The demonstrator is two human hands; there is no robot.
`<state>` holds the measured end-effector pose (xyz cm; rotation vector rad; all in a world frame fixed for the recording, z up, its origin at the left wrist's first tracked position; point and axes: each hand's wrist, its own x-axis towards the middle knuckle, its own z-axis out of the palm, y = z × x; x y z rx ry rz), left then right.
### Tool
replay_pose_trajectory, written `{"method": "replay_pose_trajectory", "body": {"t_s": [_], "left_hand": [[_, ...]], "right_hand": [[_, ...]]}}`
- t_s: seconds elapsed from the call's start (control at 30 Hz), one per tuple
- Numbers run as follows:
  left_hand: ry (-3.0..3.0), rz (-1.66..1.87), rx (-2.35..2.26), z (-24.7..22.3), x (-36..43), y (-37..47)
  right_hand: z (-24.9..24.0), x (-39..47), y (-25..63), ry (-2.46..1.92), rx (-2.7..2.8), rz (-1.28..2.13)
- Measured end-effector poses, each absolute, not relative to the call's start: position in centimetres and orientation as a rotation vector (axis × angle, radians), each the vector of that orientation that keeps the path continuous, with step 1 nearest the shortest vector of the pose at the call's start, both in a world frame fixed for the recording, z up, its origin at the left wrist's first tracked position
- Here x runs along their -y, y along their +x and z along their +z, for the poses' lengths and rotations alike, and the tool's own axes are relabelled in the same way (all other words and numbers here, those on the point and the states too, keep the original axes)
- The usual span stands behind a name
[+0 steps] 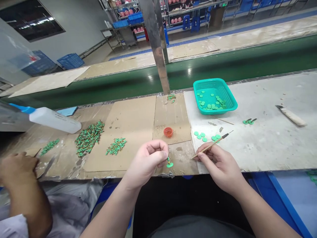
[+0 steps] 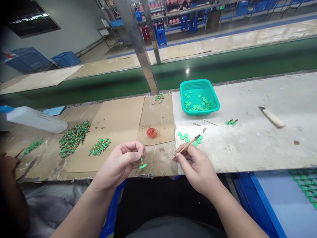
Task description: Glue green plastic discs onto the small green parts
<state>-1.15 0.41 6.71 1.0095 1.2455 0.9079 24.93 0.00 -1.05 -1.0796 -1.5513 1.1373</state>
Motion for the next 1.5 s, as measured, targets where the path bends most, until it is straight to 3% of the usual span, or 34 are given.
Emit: {"method": "replay_pose_trajectory", "body": {"t_s": [0.37, 0.77, 1.03, 1.3, 1.5], "left_hand": [[1.473, 0.987, -1.338, 5.9, -2.2, 0.7], [1.943, 0.779, -1.382, 3.0, -13.5, 20.4], [1.872, 0.665, -1.484, 3.1, -15.0, 23.5], [1.511, 0.664, -1.157, 5.6, -7.1, 18.0], [1.079, 0.635, -1.021, 4.4, 1.6, 13.4]], "right_hand": [[-1.0, -0.1, 24.4, -1.026, 1.548, 0.903], [0.3, 7.0, 32.4, -1.196, 1.346, 0.705], [-0.3, 8.3, 34.2, -1.238, 1.354, 0.728], [1.4, 8.5, 34.1, -1.232, 1.274, 1.026], [1.0, 8.5, 32.6, -1.173, 1.351, 1.267]]}}
